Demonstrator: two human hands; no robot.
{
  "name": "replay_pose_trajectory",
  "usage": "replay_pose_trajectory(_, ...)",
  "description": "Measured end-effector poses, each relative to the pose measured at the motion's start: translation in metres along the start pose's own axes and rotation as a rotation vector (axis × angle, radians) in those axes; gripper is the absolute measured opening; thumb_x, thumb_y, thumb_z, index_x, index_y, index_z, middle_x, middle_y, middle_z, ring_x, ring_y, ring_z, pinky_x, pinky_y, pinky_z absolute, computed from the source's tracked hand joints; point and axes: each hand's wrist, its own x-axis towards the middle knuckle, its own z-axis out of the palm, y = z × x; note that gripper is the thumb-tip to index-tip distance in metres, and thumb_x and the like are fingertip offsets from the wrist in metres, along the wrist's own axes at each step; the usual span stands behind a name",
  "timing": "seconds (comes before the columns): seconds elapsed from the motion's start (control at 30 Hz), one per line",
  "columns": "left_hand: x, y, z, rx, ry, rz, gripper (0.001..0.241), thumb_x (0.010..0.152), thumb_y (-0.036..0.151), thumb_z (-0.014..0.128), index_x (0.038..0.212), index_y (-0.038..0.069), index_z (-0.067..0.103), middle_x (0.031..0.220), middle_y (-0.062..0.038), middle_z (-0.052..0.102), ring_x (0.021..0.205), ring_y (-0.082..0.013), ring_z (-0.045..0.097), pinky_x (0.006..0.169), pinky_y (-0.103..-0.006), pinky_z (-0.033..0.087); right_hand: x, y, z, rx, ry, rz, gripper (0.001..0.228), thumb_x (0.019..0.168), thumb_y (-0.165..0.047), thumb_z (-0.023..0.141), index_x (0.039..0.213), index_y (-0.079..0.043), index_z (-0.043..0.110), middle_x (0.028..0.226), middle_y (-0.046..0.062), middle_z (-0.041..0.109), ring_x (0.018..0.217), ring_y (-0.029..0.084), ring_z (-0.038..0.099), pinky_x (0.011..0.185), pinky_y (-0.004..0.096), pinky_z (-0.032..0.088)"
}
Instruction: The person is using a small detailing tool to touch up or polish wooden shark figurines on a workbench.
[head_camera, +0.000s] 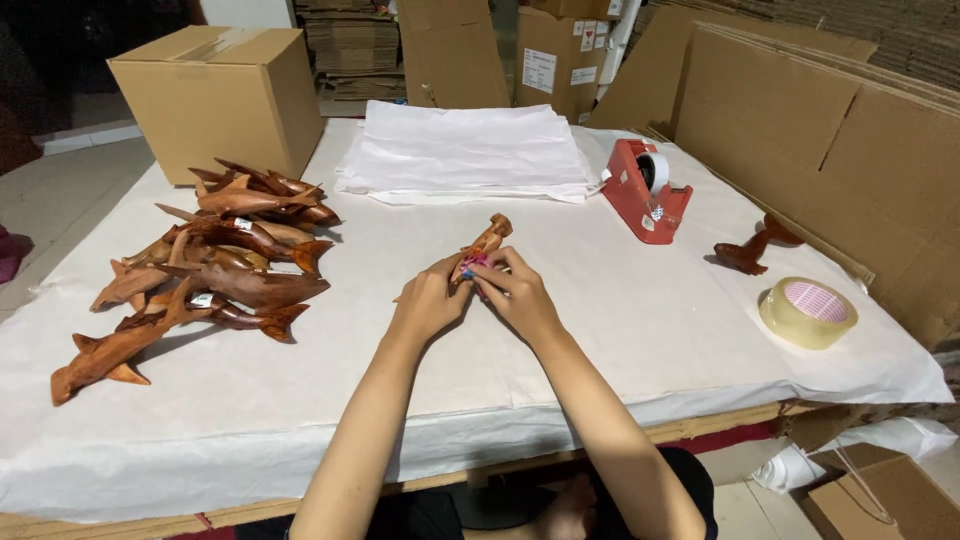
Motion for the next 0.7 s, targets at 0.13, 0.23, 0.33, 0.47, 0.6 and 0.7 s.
replay_pose_trajectory(0.13, -0.004, 0.007, -0.004, -0.08, 0.016, 0.012, 0.056, 0.096, 0.032, 0.058, 0.144, 0.003, 0.055, 0.132, -0.02, 0.067, 0.125, -0.0381, 0.062, 0.104, -0.0512, 0.051, 0.001, 0.0, 0.0, -0.079, 0.083, 0.001, 0.022, 0.088, -0.005, 0.078, 0.107, -0.014, 0.081, 0.099, 0.005, 0.064, 0.089, 0.025, 0.072, 0.076, 0.031, 0.063)
replay_pose_trajectory(0.23, -0.001, 0.006, -0.001, -0.114, 0.039, 0.031, 0.057, 0.095, 0.036, 0.06, 0.142, 0.004, 0.057, 0.131, -0.019, 0.068, 0.124, -0.0372, 0.063, 0.104, -0.0511, 0.051, 0.004, 0.002, -0.001, -0.103, 0.164, 0.011, 0.021, 0.089, -0.004, 0.077, 0.106, -0.016, 0.081, 0.099, 0.002, 0.065, 0.087, 0.021, 0.071, 0.077, 0.029, 0.062)
replay_pose_trajectory(0.33, -0.003, 0.003, -0.001, -0.153, 0.03, 0.043, 0.056, 0.096, 0.038, 0.059, 0.139, 0.002, 0.06, 0.128, -0.021, 0.069, 0.122, -0.0391, 0.064, 0.102, -0.0511, 0.052, 0.003, 0.017, -0.009, -0.13, 0.298, 0.028, 0.02, 0.091, -0.004, 0.076, 0.108, -0.013, 0.08, 0.1, 0.003, 0.064, 0.087, 0.022, 0.071, 0.077, 0.032, 0.061)
replay_pose_trajectory(0.47, -0.01, 0.006, -0.006, -0.09, 0.006, 0.072, 0.051, 0.097, 0.038, 0.057, 0.136, 0.004, 0.064, 0.12, -0.019, 0.073, 0.115, -0.0386, 0.068, 0.097, -0.0513, 0.055, 0.0, 0.028, -0.019, -0.058, 0.325, 0.084, 0.02, 0.092, 0.0, 0.075, 0.109, -0.01, 0.08, 0.099, 0.009, 0.065, 0.09, 0.027, 0.07, 0.08, 0.037, 0.059)
replay_pose_trajectory(0.6, -0.006, -0.002, -0.003, -0.081, 0.056, 0.105, 0.05, 0.1, 0.037, 0.056, 0.136, 0.003, 0.063, 0.117, -0.019, 0.074, 0.111, -0.0386, 0.07, 0.094, -0.0509, 0.055, 0.003, 0.022, -0.018, 0.045, 0.287, 0.147, 0.02, 0.093, -0.001, 0.074, 0.109, -0.012, 0.081, 0.099, 0.006, 0.069, 0.093, 0.024, 0.071, 0.082, 0.035, 0.058)
replay_pose_trajectory(0.7, -0.004, -0.015, -0.001, 0.021, 0.057, 0.114, 0.049, 0.1, 0.036, 0.056, 0.137, 0.005, 0.062, 0.117, -0.018, 0.074, 0.112, -0.0375, 0.069, 0.095, -0.052, 0.055, -0.001, 0.032, -0.012, 0.139, 0.237, 0.22, 0.02, 0.094, -0.001, 0.073, 0.109, -0.011, 0.08, 0.096, 0.007, 0.071, 0.09, 0.02, 0.071, 0.079, 0.03, 0.059)
